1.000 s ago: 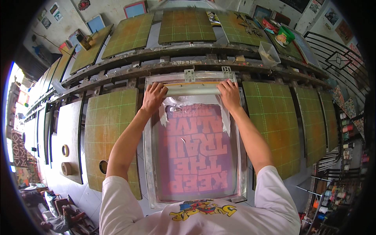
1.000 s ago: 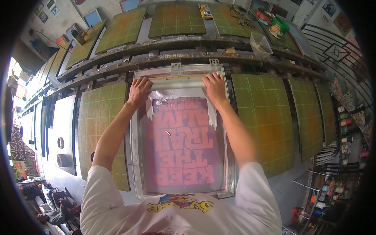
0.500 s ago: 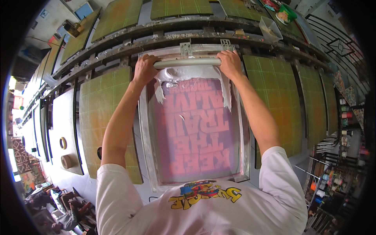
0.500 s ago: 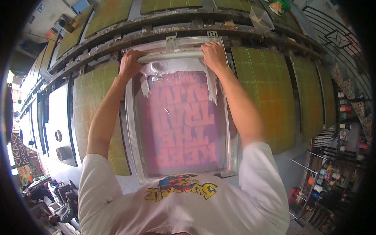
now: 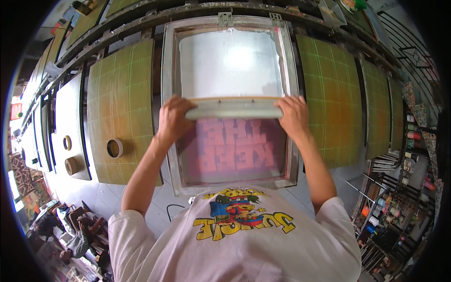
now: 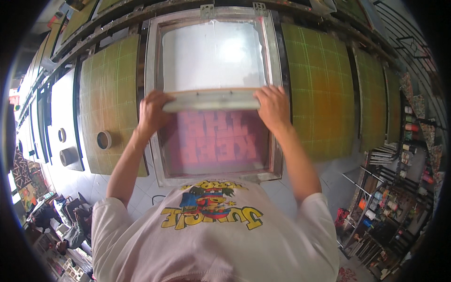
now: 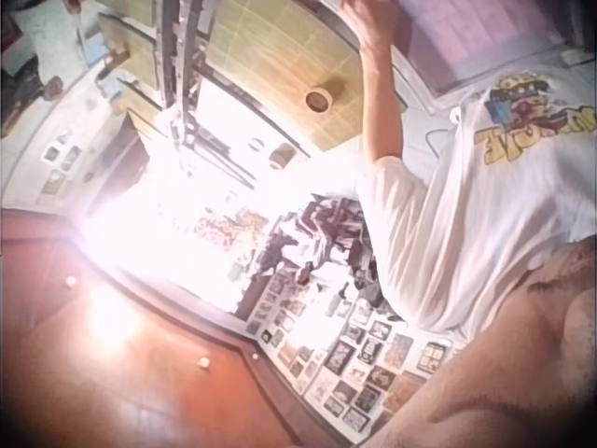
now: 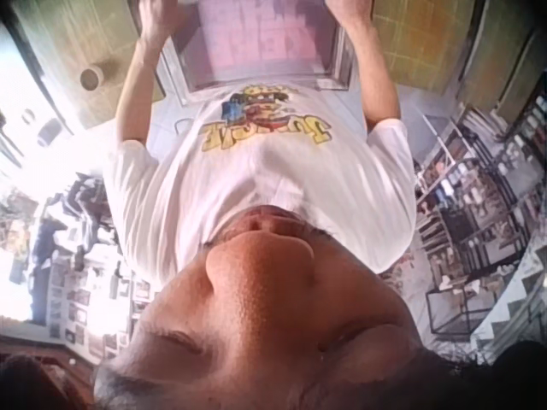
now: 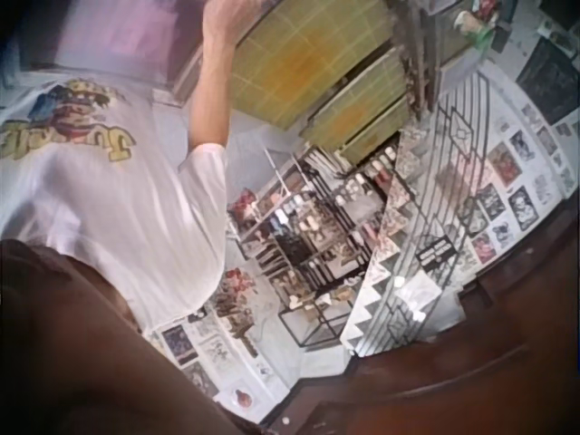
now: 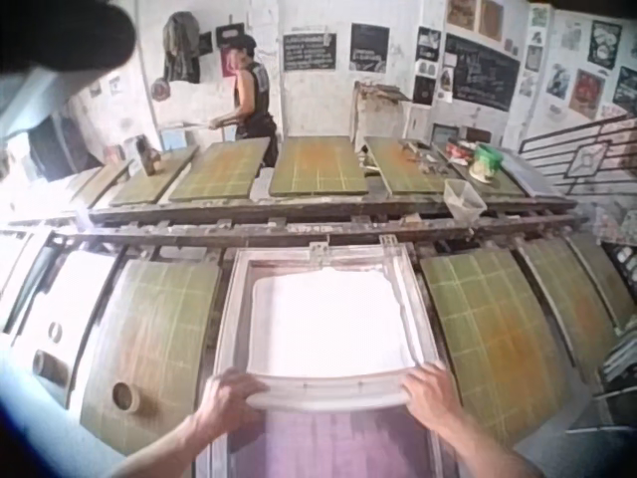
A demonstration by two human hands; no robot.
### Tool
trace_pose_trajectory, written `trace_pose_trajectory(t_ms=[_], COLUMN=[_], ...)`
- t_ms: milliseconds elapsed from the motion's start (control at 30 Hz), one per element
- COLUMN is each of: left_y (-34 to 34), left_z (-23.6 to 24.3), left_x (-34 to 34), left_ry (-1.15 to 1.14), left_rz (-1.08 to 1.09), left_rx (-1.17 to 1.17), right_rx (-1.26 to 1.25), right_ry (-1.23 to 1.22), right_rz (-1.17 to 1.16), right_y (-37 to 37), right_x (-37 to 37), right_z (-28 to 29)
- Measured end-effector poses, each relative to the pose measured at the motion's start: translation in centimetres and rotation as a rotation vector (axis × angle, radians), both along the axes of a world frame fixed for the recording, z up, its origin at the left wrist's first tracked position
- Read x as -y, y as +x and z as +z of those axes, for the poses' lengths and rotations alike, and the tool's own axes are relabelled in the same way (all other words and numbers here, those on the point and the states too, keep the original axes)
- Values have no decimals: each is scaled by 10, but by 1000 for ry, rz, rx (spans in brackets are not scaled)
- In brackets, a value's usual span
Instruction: The person prepares a screen-printing frame with white ink using a spatula, aligns it over a red shirt, and uses a squeegee to print a design onto the garment before drying it with a heat gun.
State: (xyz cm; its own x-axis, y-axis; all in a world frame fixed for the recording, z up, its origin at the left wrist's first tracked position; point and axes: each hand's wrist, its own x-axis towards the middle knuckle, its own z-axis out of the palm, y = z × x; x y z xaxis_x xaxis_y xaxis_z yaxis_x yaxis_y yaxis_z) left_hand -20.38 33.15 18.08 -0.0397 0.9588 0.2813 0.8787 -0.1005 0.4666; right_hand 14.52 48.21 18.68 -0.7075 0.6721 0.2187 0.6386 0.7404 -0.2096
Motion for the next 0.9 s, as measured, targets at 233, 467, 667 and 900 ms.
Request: trace_pose_trajectory(t_ms=[233, 467, 667, 900], left_y=[86, 119, 108, 84], left_z=[9, -15, -7, 63], left_x=[162, 233, 216, 139], left_ry=[-46, 7, -84, -245], left_rz=[49, 97, 73, -60], left_rx=[23, -16, 7, -22], right_rx=[-39, -90, -39, -55], right_ry=[-34, 75, -29, -254], right_rz=[-34, -76, -61, 9], right_y=[75, 105, 106, 97], right_x=[158, 223, 208, 151], right_z=[6, -14, -3, 17])
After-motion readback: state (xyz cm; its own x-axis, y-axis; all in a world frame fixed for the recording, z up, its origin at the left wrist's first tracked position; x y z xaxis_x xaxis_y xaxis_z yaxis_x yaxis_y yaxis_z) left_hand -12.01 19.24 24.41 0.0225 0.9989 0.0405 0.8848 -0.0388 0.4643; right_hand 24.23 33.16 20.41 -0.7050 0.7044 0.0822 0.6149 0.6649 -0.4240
